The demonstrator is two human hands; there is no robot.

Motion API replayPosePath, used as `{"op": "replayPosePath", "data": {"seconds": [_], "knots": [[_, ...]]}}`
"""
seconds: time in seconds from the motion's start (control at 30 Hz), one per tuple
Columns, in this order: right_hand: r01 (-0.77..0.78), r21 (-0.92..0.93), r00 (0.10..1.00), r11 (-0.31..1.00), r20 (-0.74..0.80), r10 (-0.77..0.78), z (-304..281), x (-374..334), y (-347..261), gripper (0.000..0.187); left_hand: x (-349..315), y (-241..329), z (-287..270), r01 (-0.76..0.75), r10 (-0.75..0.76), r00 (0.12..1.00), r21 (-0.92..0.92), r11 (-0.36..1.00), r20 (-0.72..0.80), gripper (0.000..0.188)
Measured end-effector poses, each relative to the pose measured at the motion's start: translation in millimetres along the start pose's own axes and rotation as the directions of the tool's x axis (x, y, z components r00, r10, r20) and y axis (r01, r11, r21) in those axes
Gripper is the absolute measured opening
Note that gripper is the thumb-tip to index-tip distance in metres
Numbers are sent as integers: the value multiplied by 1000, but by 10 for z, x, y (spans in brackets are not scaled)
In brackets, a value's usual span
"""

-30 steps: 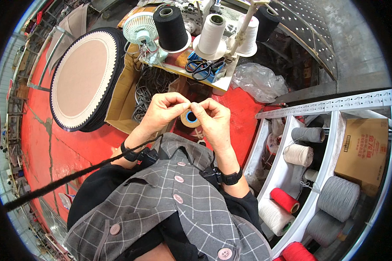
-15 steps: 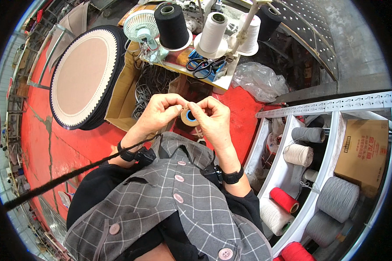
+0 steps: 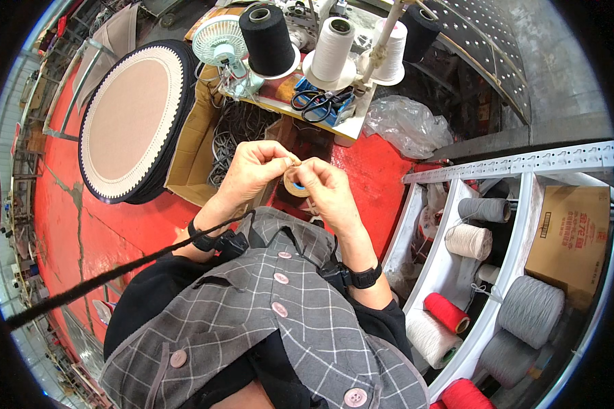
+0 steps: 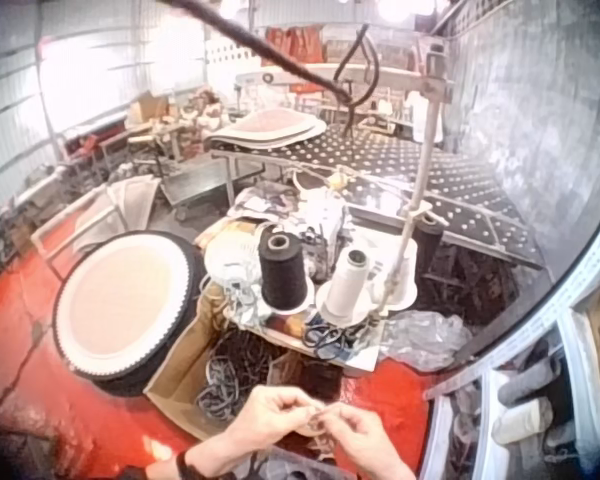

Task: Sewing and finishing the edges of circular and rectangular mats using an industrial sewing machine.

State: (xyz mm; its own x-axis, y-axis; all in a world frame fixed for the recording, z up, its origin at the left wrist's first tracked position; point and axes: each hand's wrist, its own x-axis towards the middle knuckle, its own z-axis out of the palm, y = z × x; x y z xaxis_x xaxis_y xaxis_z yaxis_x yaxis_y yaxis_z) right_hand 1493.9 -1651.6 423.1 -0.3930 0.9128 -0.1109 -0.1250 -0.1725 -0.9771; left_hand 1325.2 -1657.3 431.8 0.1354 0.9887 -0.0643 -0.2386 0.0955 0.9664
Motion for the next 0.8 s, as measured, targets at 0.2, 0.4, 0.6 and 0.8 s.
{"op": "replayPosePath", "data": {"seconds": [0.2,0.4,0.6,0.8], "knots": [[139,446,990,884,-67,-122,-121,75,44,17,9,-71,-13,49,-50,998,42,998,22,11],[82,778,996,622,-52,-66,-38,158,-2,17,20,-104,4,103,-103,991,3,995,89,12],[139,862,990,488,-104,-97,-25,196,-77,25,41,-211,95,95,-90,993,-82,992,71,14],[143,184,988,972,-76,-131,-2,145,-164,25,23,-338,115,27,-86,976,280,960,201,8]]}}
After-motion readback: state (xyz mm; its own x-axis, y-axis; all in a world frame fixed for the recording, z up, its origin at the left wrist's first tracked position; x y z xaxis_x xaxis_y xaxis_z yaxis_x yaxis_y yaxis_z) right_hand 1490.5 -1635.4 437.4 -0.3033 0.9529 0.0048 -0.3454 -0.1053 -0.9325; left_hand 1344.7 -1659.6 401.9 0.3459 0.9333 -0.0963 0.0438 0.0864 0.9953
